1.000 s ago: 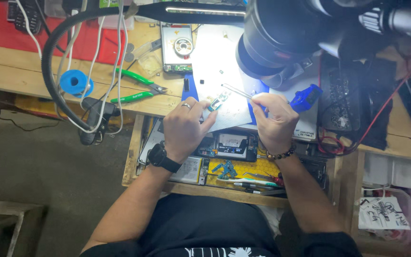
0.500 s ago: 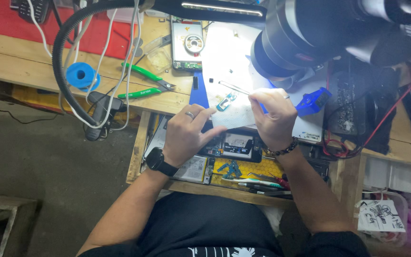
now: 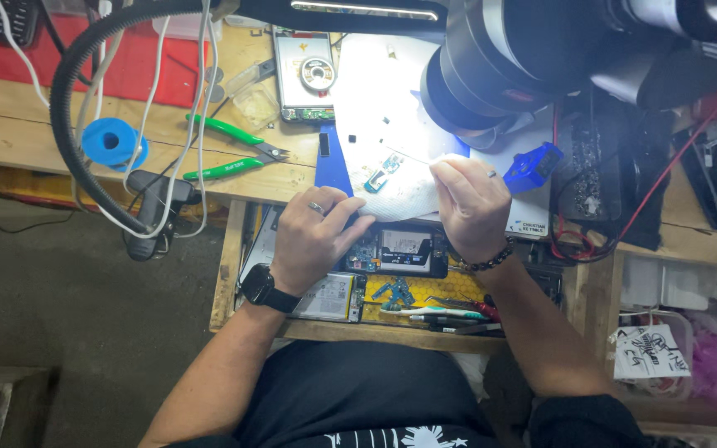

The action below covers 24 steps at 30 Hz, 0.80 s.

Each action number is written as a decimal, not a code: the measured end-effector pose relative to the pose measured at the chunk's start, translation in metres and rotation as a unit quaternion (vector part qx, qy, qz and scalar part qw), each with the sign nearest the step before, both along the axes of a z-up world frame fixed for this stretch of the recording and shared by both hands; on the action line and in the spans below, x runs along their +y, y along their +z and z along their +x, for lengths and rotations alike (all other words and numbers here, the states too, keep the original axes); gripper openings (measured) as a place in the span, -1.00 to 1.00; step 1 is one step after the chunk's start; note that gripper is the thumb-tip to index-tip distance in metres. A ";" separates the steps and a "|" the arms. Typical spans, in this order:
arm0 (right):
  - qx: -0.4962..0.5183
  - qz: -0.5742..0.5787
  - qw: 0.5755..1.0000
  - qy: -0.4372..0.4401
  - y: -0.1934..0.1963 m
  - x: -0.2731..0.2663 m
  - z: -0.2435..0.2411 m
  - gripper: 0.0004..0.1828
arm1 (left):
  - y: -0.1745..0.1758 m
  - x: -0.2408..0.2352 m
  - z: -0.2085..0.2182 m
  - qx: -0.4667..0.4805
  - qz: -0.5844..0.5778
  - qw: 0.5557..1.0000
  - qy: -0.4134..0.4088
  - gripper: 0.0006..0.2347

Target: The person uses tweezers to handle a small electronic component on a workbench. They then pick up a disassembled mobile phone chassis and use the tweezers to manipulate a ribbon cable inside the device. Finally, they use a hot air gun to apply heat to the internal components of the phone while holding the tweezers.

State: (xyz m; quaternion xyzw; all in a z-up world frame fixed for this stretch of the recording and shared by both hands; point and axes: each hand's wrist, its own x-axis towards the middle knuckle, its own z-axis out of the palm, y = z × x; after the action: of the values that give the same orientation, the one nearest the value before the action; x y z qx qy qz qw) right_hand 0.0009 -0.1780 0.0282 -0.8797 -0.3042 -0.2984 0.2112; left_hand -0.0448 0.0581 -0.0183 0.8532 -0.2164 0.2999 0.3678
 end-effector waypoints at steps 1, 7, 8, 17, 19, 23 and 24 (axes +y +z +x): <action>0.003 -0.001 1.000 -0.005 -0.001 -0.001 0.000 -0.75 | -0.001 0.000 0.001 -0.002 0.002 1.000 0.001 -0.80; -0.021 -0.014 1.000 -0.012 0.001 -0.002 -0.001 -0.73 | -0.003 0.000 -0.001 -0.003 0.016 1.000 0.001 -0.76; -0.022 -0.013 1.000 -0.010 0.001 -0.002 -0.001 -0.73 | -0.003 0.001 -0.001 -0.004 0.023 1.000 0.000 -0.75; -0.066 -0.065 0.994 -0.064 0.004 -0.017 -0.004 -0.74 | -0.006 0.001 -0.001 0.004 0.043 0.999 0.000 -0.77; -0.063 -0.080 0.992 -0.075 0.007 -0.021 -0.005 -0.74 | -0.006 0.000 -0.001 0.004 0.042 0.999 0.000 -0.77; -0.084 -0.116 0.986 -0.088 0.012 -0.025 -0.002 -0.79 | -0.004 0.000 -0.001 0.004 0.049 0.999 0.000 -0.77; -0.086 -0.121 0.985 -0.088 0.014 -0.025 -0.002 -0.80 | -0.003 0.000 -0.001 0.005 0.050 0.999 0.000 -0.77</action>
State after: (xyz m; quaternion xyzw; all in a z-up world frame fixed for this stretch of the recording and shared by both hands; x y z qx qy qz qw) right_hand -0.0010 -0.2032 0.0418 -0.8930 -0.2763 -0.3517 0.0489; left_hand -0.0462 0.0578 -0.0211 0.8721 -0.2293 0.2846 0.3254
